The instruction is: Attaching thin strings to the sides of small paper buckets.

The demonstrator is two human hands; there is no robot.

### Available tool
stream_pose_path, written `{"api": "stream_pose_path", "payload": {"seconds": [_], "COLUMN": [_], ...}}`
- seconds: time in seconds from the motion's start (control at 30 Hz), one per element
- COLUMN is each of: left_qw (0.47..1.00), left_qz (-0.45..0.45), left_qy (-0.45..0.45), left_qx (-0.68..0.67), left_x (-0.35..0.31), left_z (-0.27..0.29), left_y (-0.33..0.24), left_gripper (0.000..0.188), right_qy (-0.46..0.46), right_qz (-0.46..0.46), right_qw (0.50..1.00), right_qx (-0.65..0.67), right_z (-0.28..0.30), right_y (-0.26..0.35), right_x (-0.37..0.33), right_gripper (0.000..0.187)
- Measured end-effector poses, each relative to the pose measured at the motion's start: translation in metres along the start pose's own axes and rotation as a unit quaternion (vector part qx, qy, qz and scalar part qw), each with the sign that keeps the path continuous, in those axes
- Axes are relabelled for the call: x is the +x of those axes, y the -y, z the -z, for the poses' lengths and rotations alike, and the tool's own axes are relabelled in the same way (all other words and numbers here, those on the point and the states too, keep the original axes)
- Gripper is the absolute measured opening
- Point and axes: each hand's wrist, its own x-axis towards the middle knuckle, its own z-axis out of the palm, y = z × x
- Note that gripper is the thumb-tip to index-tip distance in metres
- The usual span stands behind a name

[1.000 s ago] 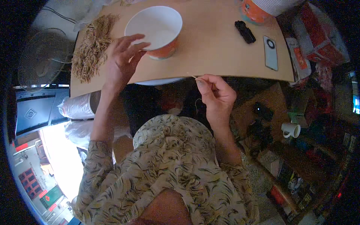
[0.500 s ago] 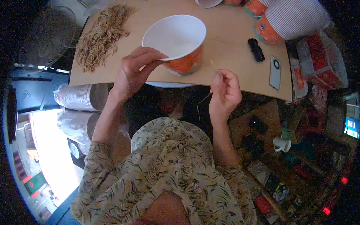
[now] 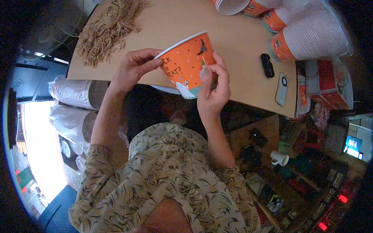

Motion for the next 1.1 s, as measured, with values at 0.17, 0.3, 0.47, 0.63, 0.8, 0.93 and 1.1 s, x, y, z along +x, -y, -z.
{"api": "stream_pose_path", "payload": {"seconds": [0.17, 0.3, 0.47, 0.63, 0.8, 0.93, 1.1], "left_qw": [1.000, 0.999, 0.987, 0.998, 0.996, 0.993, 0.995], "left_qz": [0.019, 0.039, 0.044, 0.035, 0.064, 0.085, 0.063], "left_qy": [-0.003, 0.001, -0.005, -0.046, -0.030, -0.009, 0.026], "left_qx": [-0.023, -0.034, 0.154, -0.004, -0.058, -0.087, -0.078], "left_x": [-0.005, -0.010, -0.009, -0.001, -0.004, -0.006, -0.009], "left_z": [0.011, 0.012, 0.012, 0.004, 0.006, 0.010, 0.010], "left_y": [0.011, 0.006, -0.010, -0.011, -0.013, -0.013, -0.012], "left_gripper": [0.024, 0.025, 0.036, 0.041, 0.040, 0.036, 0.031], "right_qy": [0.011, 0.058, 0.082, 0.080, 0.092, 0.088, 0.084], "right_qz": [0.026, 0.183, 0.220, 0.245, 0.251, 0.258, 0.252], "right_qw": [0.997, 0.960, 0.939, 0.929, 0.921, 0.917, 0.933], "right_qx": [-0.068, -0.203, -0.250, -0.266, -0.285, -0.293, -0.245], "right_z": [-0.008, -0.015, -0.028, -0.031, -0.030, -0.031, -0.020], "right_y": [0.000, 0.004, 0.014, 0.015, 0.017, 0.018, 0.019], "right_x": [-0.004, -0.006, -0.026, -0.034, -0.041, -0.045, -0.045], "right_gripper": [0.011, 0.013, 0.017, 0.011, 0.012, 0.013, 0.016]}}
